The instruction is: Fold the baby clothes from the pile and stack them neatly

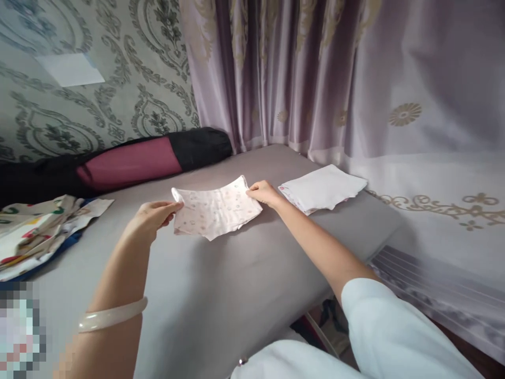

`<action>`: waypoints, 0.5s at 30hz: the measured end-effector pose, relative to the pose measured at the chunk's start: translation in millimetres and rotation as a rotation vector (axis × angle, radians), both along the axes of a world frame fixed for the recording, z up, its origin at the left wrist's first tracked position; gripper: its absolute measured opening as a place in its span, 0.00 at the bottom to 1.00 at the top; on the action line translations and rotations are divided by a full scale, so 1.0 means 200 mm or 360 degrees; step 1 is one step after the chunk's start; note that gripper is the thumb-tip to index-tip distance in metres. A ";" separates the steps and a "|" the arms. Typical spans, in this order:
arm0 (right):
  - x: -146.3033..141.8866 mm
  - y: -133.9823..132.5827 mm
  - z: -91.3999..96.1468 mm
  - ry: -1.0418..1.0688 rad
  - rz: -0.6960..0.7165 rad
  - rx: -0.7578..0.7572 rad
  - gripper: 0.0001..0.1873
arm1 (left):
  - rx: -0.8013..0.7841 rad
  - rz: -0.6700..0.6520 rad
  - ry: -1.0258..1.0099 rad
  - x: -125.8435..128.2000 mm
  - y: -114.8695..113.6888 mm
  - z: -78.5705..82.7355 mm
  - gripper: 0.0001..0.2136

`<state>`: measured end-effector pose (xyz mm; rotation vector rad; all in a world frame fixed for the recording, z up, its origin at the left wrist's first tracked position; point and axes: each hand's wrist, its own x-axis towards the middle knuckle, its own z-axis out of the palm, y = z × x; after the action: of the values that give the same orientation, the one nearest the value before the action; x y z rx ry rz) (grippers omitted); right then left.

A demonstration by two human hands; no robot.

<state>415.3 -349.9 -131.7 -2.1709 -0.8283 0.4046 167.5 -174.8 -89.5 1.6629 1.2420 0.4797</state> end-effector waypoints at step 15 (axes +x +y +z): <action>0.49 -0.62 0.49 0.0136 -0.0779 0.0138 0.04 | -0.0322 -0.0513 -0.0575 0.75 -0.54 0.05 0.06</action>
<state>512.6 -473.6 -33.6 -2.1663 -0.2440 0.2045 317.7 -283.4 -80.1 1.4878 0.7176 0.4164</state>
